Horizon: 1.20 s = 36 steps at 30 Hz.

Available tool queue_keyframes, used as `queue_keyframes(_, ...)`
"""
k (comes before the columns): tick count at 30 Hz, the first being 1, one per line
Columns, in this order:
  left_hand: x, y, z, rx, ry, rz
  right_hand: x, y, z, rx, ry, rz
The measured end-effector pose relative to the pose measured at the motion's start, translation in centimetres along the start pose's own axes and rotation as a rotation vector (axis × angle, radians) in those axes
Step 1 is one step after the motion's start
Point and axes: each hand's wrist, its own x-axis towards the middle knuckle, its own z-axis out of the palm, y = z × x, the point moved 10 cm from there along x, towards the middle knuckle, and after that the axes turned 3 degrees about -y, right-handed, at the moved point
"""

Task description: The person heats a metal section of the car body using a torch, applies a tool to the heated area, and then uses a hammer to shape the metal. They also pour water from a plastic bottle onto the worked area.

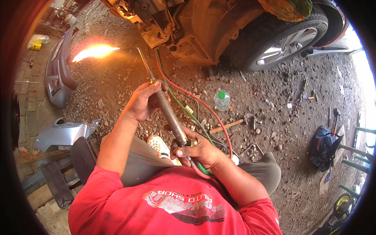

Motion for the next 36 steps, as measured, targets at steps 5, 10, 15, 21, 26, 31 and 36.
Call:
queue_keyframes(5,-0.05,0.16,0.01,0.010,0.003,0.003,-0.06,-0.10,0.04,-0.006,0.013,0.006)
queue_keyframes(10,0.03,0.03,0.12,-0.002,-0.006,0.006,-0.12,-0.10,-0.09,-0.002,0.024,-0.002)
queue_keyframes(15,-0.06,0.29,0.43,0.020,-0.015,0.014,-0.14,0.04,-0.32,-0.006,0.015,-0.013)
queue_keyframes(21,0.11,0.16,0.25,0.018,-0.027,0.021,-0.26,-0.02,-0.18,0.003,0.016,-0.026)
queue_keyframes(26,0.00,0.31,0.48,0.015,-0.038,0.024,-0.40,-0.18,0.24,0.005,0.003,-0.010)
queue_keyframes(31,-0.03,0.20,0.41,0.016,-0.037,0.022,-0.39,-0.11,0.22,-0.016,-0.010,-0.011)
queue_keyframes(36,-0.13,0.25,0.57,0.002,-0.053,0.027,-0.44,-0.02,0.27,-0.025,0.003,-0.019)
